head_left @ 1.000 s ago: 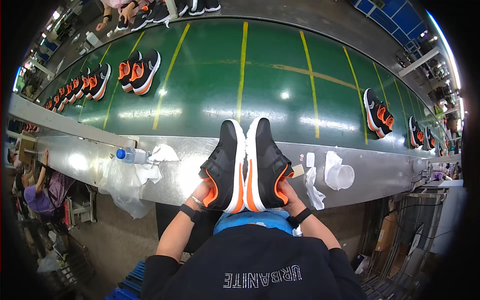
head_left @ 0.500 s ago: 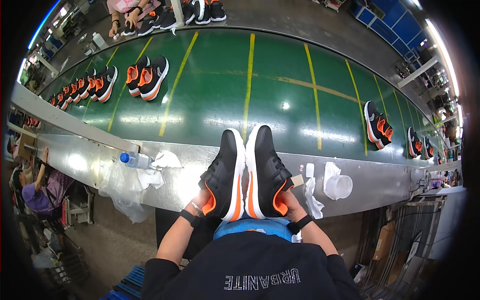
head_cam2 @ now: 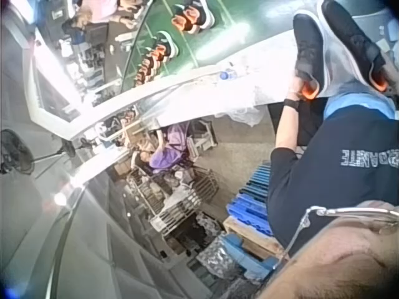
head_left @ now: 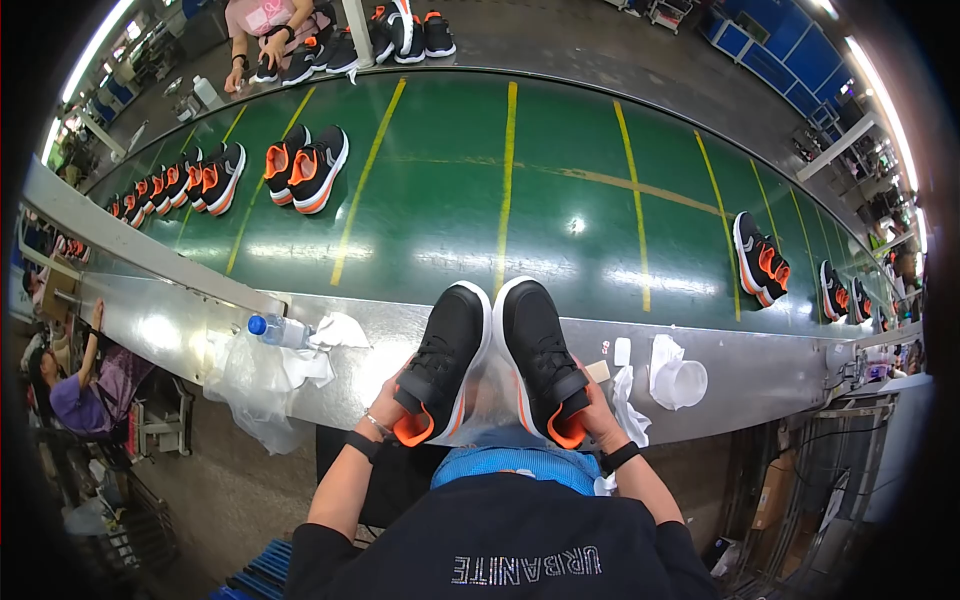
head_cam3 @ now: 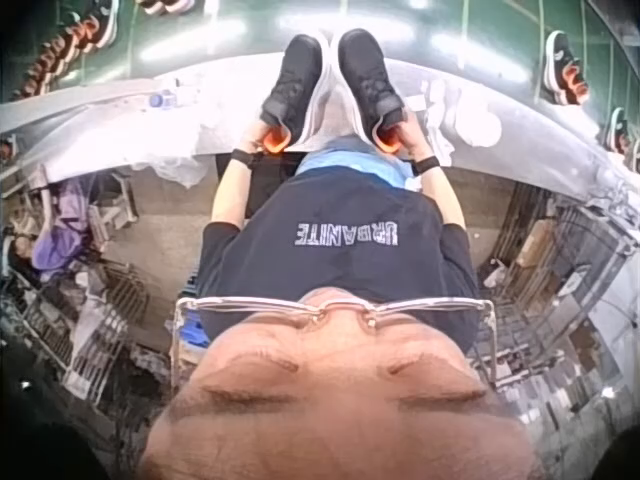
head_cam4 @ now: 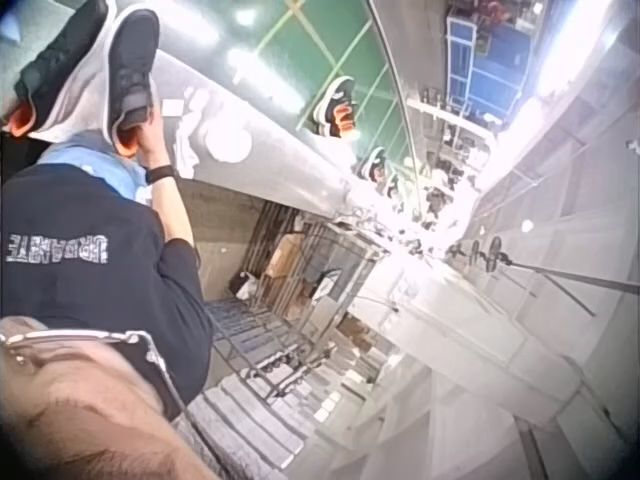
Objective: Inspecting and cleaning shoes on a factory production line.
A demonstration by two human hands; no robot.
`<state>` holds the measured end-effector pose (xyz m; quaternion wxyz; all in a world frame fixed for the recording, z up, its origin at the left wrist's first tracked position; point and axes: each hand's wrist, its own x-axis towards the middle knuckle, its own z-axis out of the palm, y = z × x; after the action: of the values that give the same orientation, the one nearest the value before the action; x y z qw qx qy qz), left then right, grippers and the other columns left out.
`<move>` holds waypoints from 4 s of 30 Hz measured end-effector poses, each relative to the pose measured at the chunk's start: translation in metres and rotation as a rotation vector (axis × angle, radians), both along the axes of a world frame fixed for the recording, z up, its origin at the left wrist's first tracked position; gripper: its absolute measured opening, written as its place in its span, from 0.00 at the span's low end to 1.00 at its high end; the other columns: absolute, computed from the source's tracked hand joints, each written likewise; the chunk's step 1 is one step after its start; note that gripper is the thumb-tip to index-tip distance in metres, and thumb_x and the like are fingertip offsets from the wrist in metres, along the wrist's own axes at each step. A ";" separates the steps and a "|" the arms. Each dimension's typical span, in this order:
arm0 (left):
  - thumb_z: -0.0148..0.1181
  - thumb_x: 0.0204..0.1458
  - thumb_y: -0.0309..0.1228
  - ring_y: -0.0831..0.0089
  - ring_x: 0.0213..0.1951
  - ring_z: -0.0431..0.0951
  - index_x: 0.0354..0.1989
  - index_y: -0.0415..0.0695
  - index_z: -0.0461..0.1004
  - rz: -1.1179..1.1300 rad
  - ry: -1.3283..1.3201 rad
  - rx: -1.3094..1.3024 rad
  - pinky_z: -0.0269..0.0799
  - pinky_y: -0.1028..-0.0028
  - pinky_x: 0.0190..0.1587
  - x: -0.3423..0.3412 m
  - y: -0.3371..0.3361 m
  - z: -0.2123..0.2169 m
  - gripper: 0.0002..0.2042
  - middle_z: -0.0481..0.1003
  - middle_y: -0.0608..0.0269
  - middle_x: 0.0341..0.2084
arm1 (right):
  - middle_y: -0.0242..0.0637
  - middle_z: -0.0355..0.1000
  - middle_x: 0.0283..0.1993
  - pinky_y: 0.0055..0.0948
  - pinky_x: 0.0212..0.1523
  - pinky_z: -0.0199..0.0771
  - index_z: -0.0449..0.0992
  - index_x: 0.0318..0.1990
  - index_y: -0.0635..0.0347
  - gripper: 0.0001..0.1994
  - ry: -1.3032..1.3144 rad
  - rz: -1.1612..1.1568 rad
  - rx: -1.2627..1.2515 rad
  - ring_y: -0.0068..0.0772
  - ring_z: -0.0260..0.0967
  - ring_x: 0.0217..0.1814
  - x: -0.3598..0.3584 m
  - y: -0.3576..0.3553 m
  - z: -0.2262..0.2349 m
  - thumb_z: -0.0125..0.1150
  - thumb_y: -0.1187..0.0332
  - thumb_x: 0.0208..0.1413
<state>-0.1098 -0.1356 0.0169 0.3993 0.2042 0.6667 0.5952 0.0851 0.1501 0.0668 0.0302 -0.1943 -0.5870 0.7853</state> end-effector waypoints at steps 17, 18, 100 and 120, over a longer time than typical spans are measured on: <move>0.58 0.29 0.18 0.54 0.51 0.61 0.56 0.47 0.60 0.194 0.802 -0.188 0.54 0.67 0.54 0.005 -0.010 0.052 0.37 0.61 0.52 0.49 | 0.45 0.58 0.50 0.32 0.54 0.56 0.57 0.58 0.55 0.37 0.068 -0.101 0.898 0.46 0.57 0.52 0.006 -0.012 -0.001 0.57 0.78 0.32; 0.58 0.29 0.18 0.54 0.51 0.61 0.56 0.47 0.60 0.200 0.801 -0.194 0.54 0.67 0.54 0.007 -0.010 0.056 0.37 0.61 0.52 0.49 | 0.46 0.58 0.50 0.34 0.53 0.56 0.57 0.59 0.53 0.38 0.048 -0.106 0.971 0.46 0.57 0.52 0.004 -0.014 0.000 0.58 0.76 0.32; 0.34 0.55 0.40 0.46 0.44 0.70 0.51 0.34 0.62 0.376 -1.124 0.691 0.68 0.53 0.47 -0.007 0.059 0.055 0.23 0.68 0.38 0.41 | 0.42 0.66 0.51 0.59 0.52 0.58 0.64 0.52 0.56 0.23 -0.085 -0.288 -1.126 0.48 0.63 0.52 -0.090 -0.042 0.008 0.33 0.54 0.57; 0.43 0.55 0.37 0.60 0.43 0.71 0.52 0.33 0.59 0.306 -0.951 0.772 0.69 0.66 0.48 0.020 0.065 0.047 0.21 0.68 0.47 0.43 | 0.55 0.63 0.48 0.45 0.50 0.66 0.60 0.52 0.66 0.26 0.157 -0.177 -1.235 0.49 0.64 0.49 -0.071 -0.049 0.034 0.37 0.53 0.56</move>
<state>-0.0894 -0.0707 0.0637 0.4599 -0.0510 0.1750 0.8691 0.0143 0.1007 0.1004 0.0202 -0.1656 -0.0030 0.9860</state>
